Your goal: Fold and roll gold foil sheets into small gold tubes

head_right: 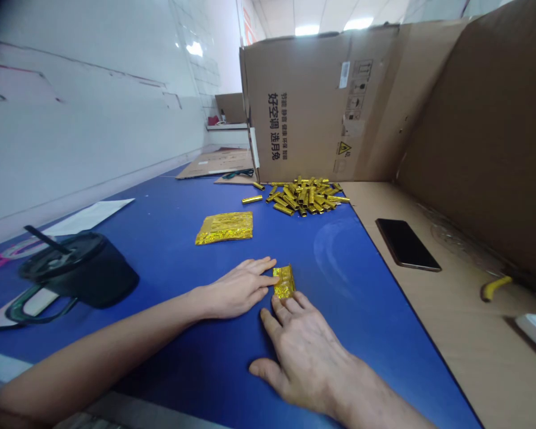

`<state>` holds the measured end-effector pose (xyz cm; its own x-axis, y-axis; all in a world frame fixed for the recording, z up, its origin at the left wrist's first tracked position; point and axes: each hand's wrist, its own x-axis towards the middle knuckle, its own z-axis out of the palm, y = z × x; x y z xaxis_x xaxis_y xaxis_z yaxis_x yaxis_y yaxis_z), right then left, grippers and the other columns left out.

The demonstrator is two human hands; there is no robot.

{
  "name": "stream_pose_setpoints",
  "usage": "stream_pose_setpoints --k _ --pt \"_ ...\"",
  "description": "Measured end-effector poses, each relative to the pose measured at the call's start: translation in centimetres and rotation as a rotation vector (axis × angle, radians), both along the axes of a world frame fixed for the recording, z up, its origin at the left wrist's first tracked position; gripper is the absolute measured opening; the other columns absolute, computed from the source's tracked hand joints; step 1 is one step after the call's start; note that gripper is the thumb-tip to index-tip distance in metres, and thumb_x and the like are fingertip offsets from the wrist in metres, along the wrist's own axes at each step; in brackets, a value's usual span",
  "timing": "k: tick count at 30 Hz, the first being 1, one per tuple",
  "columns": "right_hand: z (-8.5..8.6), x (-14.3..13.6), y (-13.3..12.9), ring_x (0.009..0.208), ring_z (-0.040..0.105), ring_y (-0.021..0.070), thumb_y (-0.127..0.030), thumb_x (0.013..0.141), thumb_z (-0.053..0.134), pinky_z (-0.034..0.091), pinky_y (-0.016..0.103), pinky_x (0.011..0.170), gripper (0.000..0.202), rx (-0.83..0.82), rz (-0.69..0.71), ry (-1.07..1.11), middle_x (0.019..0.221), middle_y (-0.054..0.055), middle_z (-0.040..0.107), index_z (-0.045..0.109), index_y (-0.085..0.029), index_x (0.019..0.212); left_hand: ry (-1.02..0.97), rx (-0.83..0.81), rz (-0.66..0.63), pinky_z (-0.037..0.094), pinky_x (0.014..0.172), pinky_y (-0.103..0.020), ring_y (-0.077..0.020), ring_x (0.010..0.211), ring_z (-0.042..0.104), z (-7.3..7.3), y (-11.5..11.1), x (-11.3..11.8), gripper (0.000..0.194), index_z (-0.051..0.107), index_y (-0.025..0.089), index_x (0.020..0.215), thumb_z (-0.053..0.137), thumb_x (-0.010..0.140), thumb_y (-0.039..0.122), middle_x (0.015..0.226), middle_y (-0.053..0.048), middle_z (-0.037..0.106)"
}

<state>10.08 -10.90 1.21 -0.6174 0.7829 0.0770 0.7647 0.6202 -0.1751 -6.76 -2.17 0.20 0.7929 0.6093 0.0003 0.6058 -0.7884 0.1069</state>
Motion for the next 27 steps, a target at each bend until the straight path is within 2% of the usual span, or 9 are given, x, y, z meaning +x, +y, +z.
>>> stream_pose_setpoints --k 4,10,18,24,27 --pt "-0.4 -0.3 -0.4 0.112 0.04 0.0298 -0.057 0.074 0.04 0.021 0.045 0.097 0.067 0.022 0.031 -0.013 0.124 0.017 0.046 0.042 -0.013 0.124 -0.007 0.031 -0.012 0.022 0.096 -0.044 -0.0216 0.125 0.023 0.0 -0.5 0.5 0.034 0.046 0.019 0.114 0.03 0.087 0.031 0.131 -0.007 0.037" --pt "-0.3 -0.5 -0.5 0.115 0.037 0.034 -0.061 0.072 0.038 0.019 0.047 0.099 0.077 0.009 0.059 -0.074 0.127 0.022 0.039 0.034 -0.008 0.129 0.061 0.125 0.029 0.019 0.097 -0.045 -0.0236 0.122 0.028 -0.7 -1.2 1.3 0.037 0.04 0.013 0.118 0.028 0.087 0.029 0.127 -0.01 0.041" --pt "0.0 -0.6 -0.6 0.119 0.031 0.0349 -0.056 0.074 0.041 0.017 0.046 0.1 0.072 0.004 0.088 -0.109 0.128 0.026 0.036 0.04 -0.004 0.125 0.035 0.133 0.066 0.02 0.097 -0.045 -0.0239 0.12 0.032 -1.1 -1.3 1.6 0.036 0.042 0.011 0.115 0.029 0.086 0.029 0.127 -0.012 0.041" --pt "0.2 -0.8 -1.2 0.119 0.032 0.0328 -0.054 0.072 0.046 0.015 0.045 0.101 0.065 0.002 0.113 -0.039 0.125 0.023 0.042 0.049 -0.009 0.118 -0.081 0.028 0.089 0.021 0.098 -0.042 -0.0196 0.119 0.035 -0.8 -1.0 1.7 0.033 0.045 0.015 0.11 0.037 0.085 0.034 0.123 -0.009 0.046" --pt "0.4 -0.9 -1.5 0.108 0.047 0.0245 -0.048 0.075 0.047 0.018 0.041 0.101 0.046 -0.039 0.178 0.097 0.113 0.013 0.056 0.056 -0.018 0.107 -0.115 -0.037 0.067 0.021 0.098 -0.042 -0.0202 0.121 0.032 -0.8 -0.5 1.5 0.032 0.045 0.017 0.111 0.043 0.082 0.032 0.125 -0.007 0.044"
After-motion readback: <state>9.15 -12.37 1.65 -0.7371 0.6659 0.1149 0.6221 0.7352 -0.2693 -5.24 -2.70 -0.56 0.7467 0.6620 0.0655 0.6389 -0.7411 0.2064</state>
